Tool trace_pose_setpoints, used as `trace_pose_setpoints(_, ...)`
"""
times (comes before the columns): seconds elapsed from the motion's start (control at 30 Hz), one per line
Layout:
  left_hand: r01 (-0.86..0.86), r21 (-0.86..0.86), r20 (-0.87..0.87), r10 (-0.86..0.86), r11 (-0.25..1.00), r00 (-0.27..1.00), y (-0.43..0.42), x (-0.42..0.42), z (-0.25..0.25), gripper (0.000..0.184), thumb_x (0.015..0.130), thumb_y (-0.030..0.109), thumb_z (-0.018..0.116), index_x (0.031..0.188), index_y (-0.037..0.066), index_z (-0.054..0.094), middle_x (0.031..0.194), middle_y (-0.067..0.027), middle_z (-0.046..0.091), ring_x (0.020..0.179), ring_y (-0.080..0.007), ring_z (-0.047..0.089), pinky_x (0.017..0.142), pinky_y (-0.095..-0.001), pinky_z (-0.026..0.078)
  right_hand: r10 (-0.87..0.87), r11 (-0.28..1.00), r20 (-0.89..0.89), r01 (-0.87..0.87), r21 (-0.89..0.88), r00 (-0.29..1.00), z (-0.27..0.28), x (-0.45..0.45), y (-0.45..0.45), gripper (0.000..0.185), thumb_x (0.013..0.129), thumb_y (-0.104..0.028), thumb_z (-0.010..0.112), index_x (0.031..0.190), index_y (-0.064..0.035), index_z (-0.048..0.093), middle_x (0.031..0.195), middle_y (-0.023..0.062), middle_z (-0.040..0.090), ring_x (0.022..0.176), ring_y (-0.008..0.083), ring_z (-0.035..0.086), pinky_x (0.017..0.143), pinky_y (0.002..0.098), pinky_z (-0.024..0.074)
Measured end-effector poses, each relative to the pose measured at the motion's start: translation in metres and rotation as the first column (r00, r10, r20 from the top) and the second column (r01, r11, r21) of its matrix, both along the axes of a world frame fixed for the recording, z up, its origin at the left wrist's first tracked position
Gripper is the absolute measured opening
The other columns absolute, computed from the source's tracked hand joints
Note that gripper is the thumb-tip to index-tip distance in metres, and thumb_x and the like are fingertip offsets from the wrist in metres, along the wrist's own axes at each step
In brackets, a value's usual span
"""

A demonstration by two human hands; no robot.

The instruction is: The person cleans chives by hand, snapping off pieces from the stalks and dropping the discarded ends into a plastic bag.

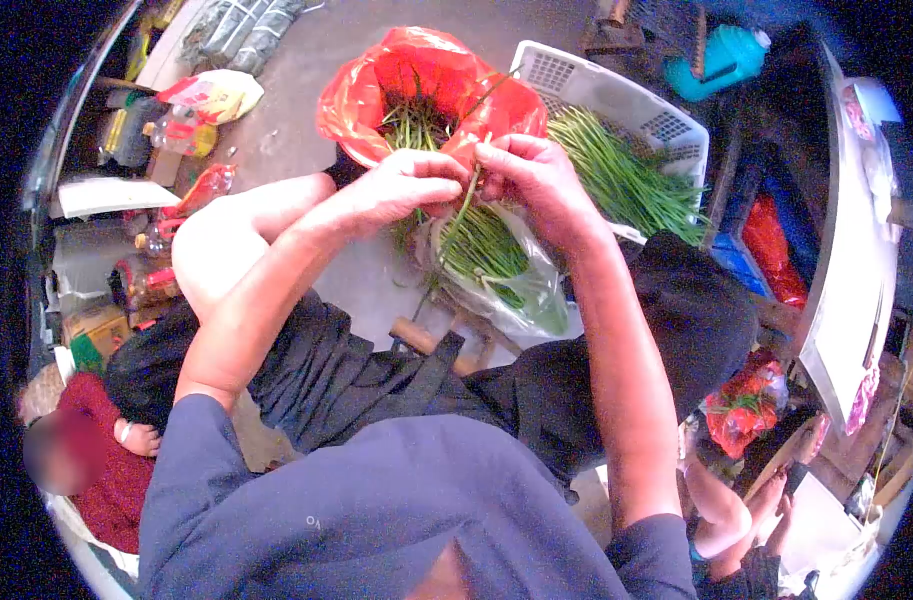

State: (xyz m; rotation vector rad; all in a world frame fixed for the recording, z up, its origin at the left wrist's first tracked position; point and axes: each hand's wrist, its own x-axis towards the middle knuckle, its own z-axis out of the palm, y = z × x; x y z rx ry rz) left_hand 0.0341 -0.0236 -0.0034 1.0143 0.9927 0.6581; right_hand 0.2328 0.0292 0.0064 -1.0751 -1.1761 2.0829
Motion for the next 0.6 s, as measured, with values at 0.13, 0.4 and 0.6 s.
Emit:
trace_pose_setpoints(0.13, 0.021, -0.123, 0.106, -0.008, 0.992, 0.994, 0.001, 0.004, 0.001, 0.030, 0.088, 0.019, 0.058, 0.112, 0.001, 0.059, 0.098, -0.0087, 0.068, 0.091, -0.0135, 0.062, 0.080, -0.0260, 0.048, -0.034, 0.999, 0.009, 0.034, 0.014, 0.999, -0.007, -0.006, 0.002, 0.016, 0.088, -0.021, 0.065, 0.083, -0.0065, 0.063, 0.070, -0.0019, 0.059, 0.058, 0.0054, 0.052, 0.055, 0.0196, 0.0440)
trace_pose_setpoints(0.4, -0.021, -0.193, 0.140, 0.048, 0.981, 0.989, 0.002, 0.006, 0.001, 0.028, 0.090, 0.019, 0.058, 0.109, -0.001, 0.058, 0.094, -0.0150, 0.068, 0.084, -0.0198, 0.066, 0.080, -0.0300, 0.051, -0.149, 0.983, 0.087, 0.138, 0.119, 0.985, -0.017, -0.008, 0.002, 0.020, 0.089, -0.024, 0.064, 0.085, -0.0048, 0.063, 0.072, 0.0002, 0.061, 0.054, 0.0063, 0.053, 0.055, 0.0201, 0.0453)
trace_pose_setpoints(0.6, -0.055, -0.321, 0.161, 0.112, 0.945, 0.981, 0.003, 0.004, 0.006, 0.025, 0.091, 0.016, 0.056, 0.106, -0.002, 0.059, 0.091, -0.0161, 0.068, 0.079, -0.0226, 0.068, 0.076, -0.0308, 0.053, -0.299, 0.941, 0.120, 0.271, 0.203, 0.947, -0.030, -0.010, 0.001, 0.030, 0.092, -0.032, 0.058, 0.087, -0.0022, 0.063, 0.074, 0.0035, 0.061, 0.056, 0.0080, 0.056, 0.054, 0.0219, 0.0471)
